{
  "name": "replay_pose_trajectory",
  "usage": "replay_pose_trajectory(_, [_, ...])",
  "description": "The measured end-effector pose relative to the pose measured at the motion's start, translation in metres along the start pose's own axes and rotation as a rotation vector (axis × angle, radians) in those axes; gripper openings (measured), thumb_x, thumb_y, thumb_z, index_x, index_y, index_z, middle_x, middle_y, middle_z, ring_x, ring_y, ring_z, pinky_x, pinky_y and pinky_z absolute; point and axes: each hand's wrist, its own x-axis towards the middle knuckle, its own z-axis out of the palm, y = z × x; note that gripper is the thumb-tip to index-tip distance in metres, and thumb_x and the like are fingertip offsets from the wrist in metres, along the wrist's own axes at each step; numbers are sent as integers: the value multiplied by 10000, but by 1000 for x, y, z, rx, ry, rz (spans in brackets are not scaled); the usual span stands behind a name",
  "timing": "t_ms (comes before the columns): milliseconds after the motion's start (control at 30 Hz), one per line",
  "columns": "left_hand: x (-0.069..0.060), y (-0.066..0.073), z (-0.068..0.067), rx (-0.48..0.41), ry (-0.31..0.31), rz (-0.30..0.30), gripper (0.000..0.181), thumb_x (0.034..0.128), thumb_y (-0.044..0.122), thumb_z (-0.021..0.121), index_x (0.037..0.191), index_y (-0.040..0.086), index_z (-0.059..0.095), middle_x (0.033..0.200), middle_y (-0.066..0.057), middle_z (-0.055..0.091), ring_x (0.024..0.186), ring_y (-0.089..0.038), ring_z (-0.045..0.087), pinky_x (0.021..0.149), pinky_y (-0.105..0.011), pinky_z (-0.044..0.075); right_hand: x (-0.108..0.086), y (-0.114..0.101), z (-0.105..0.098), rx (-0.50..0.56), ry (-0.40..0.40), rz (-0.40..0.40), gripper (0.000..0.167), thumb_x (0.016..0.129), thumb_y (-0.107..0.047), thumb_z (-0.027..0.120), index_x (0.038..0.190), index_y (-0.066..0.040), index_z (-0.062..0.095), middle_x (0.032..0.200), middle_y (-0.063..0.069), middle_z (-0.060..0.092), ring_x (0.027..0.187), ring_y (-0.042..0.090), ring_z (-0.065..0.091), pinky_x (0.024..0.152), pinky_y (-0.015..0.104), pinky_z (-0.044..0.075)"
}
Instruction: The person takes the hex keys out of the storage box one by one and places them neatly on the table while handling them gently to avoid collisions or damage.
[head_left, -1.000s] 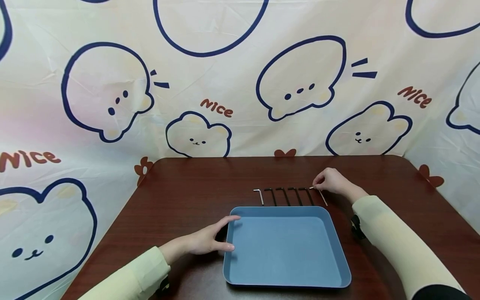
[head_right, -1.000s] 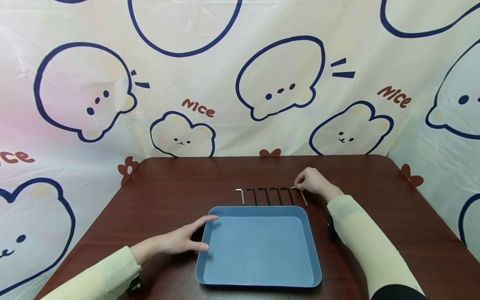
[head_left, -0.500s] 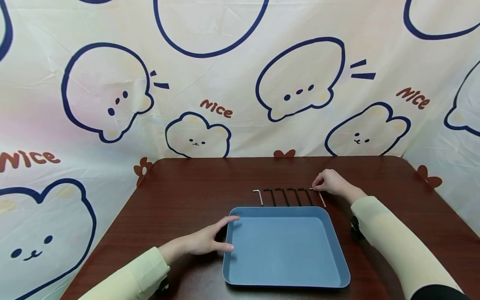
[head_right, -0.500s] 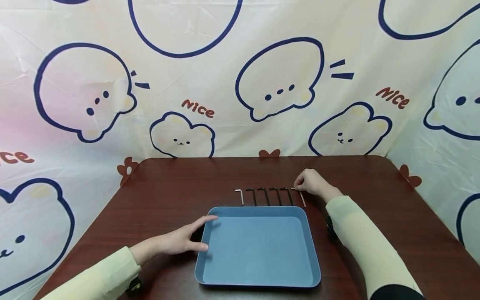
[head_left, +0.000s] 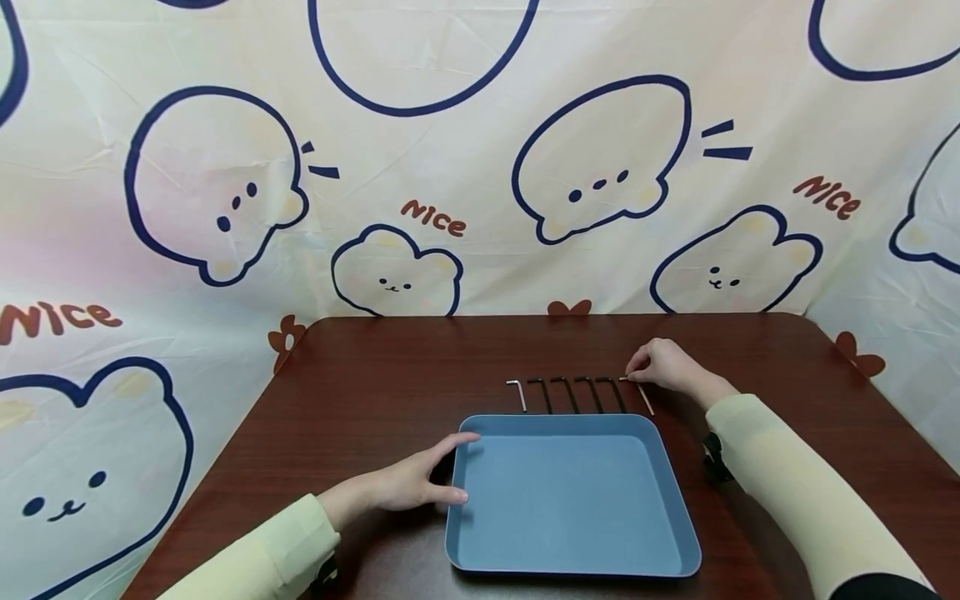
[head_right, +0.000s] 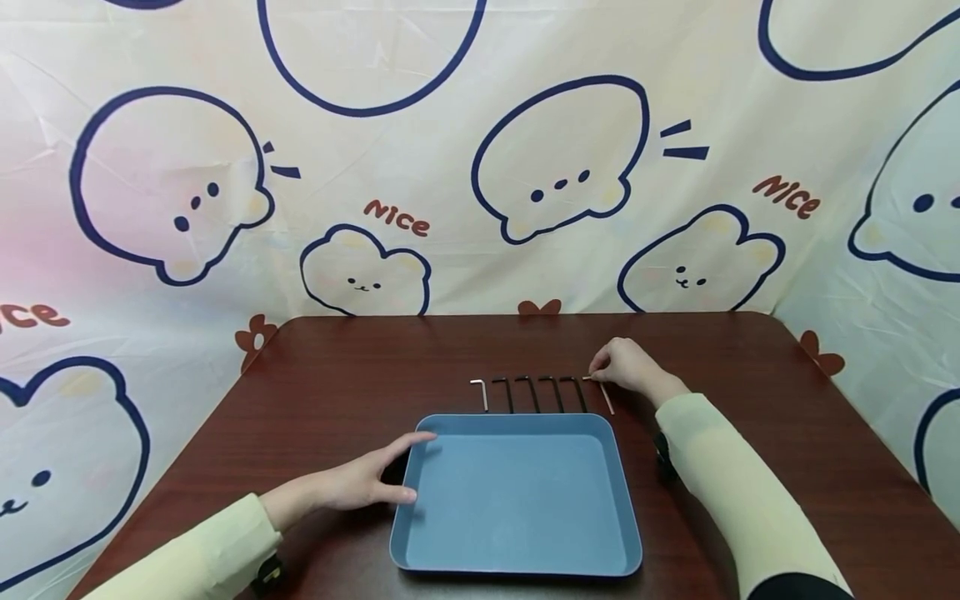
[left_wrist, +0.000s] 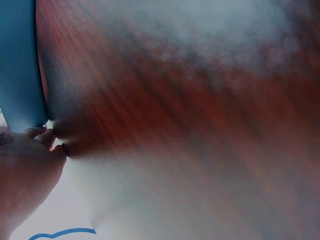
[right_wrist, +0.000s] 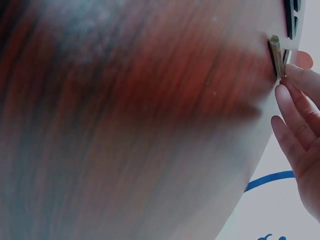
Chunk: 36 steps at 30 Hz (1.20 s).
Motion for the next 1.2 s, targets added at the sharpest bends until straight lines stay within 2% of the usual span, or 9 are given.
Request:
replay_pose_trajectory(200, [0, 0, -1, 2, 2, 0, 737, 907, 342, 704, 1508, 300, 278, 1535, -105, 279, 1374, -286, 294, 1063, -576, 241, -7, -3, -12, 32, 25, 2, 55, 874, -69, 717, 887, -62, 770, 896, 35, 686, 870, 244, 579, 789, 438, 494])
replay_pose_trajectory(367, [-1, -1, -2, -3, 6, -3, 734, 909, 342, 702, 1507, 308, 277, 1536, -112, 275, 1372, -293, 294, 1060, -580, 240, -10, -12, -22, 35, 47, -33, 71, 872, -57, 720, 922, -33, 765, 901, 39, 682, 855, 239, 585, 733, 390, 513])
replay_pose_trajectory(733, [-2, -1, -2, -11, 10, -22, 731, 902, 347, 709, 1500, 314, 289, 1528, -114, 288, 1362, -295, 306, 1058, -588, 238, -18, -26, -27, 13, 60, -109, 73, 864, -52, 727, 925, -42, 767, 887, 18, 682, 816, 213, 599, 703, 351, 519])
replay_pose_trajectory(1200, [-2, 3, -3, 24, 15, -23, 740, 893, 371, 715, 1501, 309, 298, 1519, -96, 320, 1345, -278, 342, 1053, -573, 267, -49, -40, -38, -8, 98, -205, 110, 851, -37, 741, 900, -131, 770, 865, -53, 674, 794, 154, 605, 674, 294, 517])
